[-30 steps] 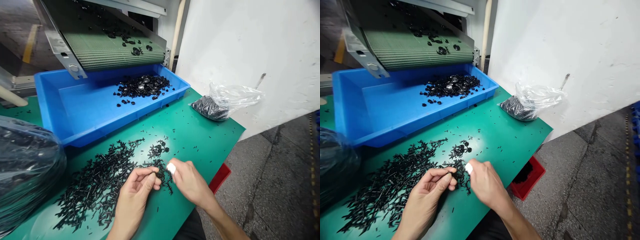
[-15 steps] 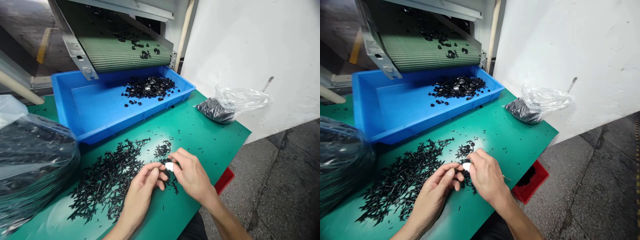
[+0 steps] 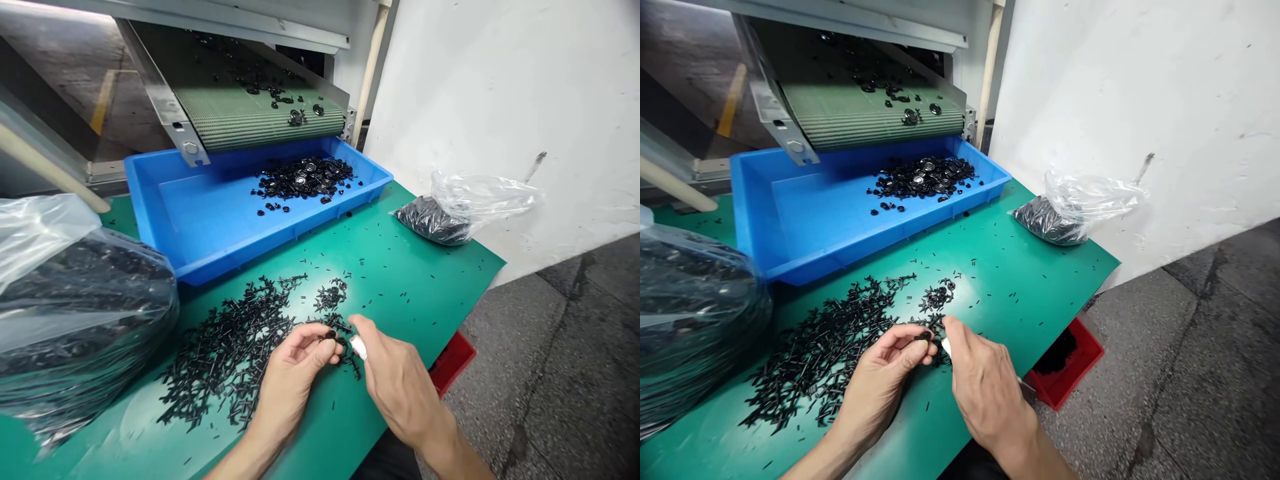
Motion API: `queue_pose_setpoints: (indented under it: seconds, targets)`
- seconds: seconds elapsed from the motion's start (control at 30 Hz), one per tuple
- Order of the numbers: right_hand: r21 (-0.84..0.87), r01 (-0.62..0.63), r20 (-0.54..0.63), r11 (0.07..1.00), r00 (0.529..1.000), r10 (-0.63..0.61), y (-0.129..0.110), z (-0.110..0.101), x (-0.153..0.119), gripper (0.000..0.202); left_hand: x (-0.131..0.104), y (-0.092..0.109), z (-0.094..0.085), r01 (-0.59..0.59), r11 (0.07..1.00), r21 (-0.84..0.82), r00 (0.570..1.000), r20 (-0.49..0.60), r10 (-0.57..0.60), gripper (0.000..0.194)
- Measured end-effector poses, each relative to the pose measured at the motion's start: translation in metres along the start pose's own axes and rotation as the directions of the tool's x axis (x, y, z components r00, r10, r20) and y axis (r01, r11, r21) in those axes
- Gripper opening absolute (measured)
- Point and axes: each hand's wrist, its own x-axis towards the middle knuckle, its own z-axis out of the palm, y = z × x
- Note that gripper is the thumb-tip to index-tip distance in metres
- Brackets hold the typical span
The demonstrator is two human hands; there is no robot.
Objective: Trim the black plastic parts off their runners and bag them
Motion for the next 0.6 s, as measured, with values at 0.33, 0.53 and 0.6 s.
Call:
queue_pose_setpoints:
  seconds: [0.33, 0.53, 0.6]
  targets:
    - [-0.197, 0.079, 0.056, 0.977, 0.996, -0.07, -0.006, 0.009, -0.002, 0.024, 0.0, 0.002, 0.0, -0.005, 0.999, 0.045, 0.999, 0.034, 0.003, 0.023]
    - [-0.254, 0.08, 0.021, 0.964, 0.997, -0.077, -0.007, 0.016, -0.003, 0.023, -0.003, 0.002, 0.002, -0.075, 0.987, 0.138, 0.997, 0.017, 0.074, 0.022]
    - [-0.212, 0.054, 0.076, 0.976, 0.996, -0.039, -0.007, 0.013, -0.003, 0.024, -0.003, 0.002, 0.002, -0.126, 0.973, 0.195, 0.992, 0.004, 0.128, 0.018]
